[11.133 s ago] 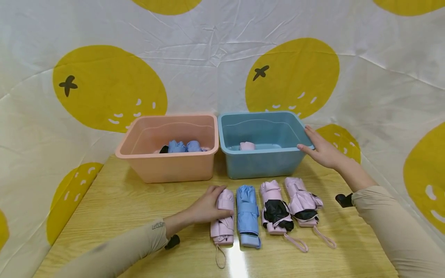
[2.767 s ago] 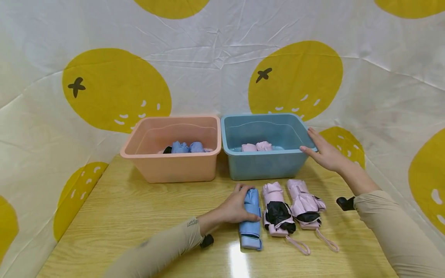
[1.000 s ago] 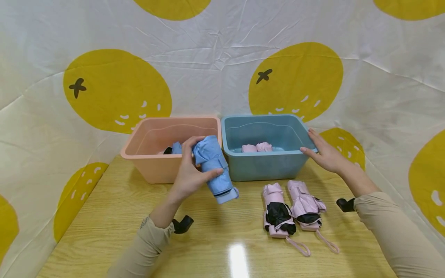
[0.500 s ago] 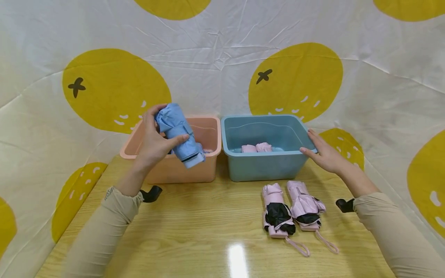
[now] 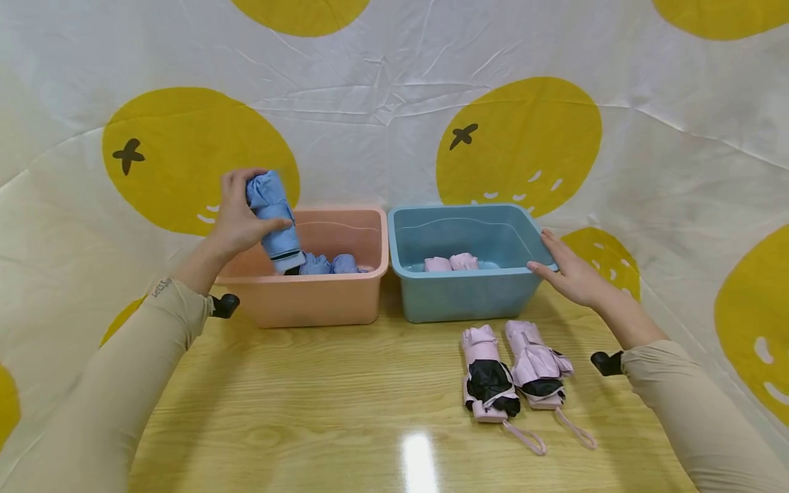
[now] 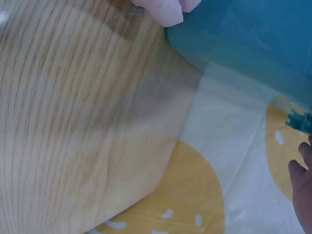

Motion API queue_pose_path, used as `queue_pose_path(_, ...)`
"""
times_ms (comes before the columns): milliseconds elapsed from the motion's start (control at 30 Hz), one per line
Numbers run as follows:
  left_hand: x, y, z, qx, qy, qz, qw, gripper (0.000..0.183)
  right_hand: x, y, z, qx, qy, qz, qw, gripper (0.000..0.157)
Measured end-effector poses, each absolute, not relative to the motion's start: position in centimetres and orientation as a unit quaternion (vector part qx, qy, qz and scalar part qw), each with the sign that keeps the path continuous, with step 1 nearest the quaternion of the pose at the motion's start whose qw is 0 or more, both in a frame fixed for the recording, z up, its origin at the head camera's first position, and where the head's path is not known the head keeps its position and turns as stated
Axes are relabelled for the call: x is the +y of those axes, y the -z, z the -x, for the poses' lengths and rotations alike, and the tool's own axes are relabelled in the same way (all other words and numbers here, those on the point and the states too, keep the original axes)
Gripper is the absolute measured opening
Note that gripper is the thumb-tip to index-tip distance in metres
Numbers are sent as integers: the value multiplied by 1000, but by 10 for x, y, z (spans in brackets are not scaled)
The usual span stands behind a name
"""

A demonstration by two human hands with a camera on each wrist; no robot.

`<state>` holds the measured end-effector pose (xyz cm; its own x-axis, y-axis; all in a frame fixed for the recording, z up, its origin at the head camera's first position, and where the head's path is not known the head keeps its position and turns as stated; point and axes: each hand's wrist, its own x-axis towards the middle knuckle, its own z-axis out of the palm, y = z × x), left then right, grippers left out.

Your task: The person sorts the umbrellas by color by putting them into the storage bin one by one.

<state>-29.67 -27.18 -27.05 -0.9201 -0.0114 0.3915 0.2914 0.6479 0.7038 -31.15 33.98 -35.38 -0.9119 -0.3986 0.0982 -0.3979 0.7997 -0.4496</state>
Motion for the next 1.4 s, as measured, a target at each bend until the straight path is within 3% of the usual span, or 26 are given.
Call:
queue_pose_path(233,-289,290,318,-926,363,51,90,95,340,354,312,948,239,209,1,86)
queue_pose_path(500,-298,314,338,-948,312,66,24,83,337,351,311,950,236,204,5,86)
queue_pose_path(900,-307,336,352,-950,278,139,-15,67,338,351,312,949,239,206,3,86)
queue_pose_path(1400,-310,347,357,-946,273,138,-110,58,339,354,315,949,242,202,2,85)
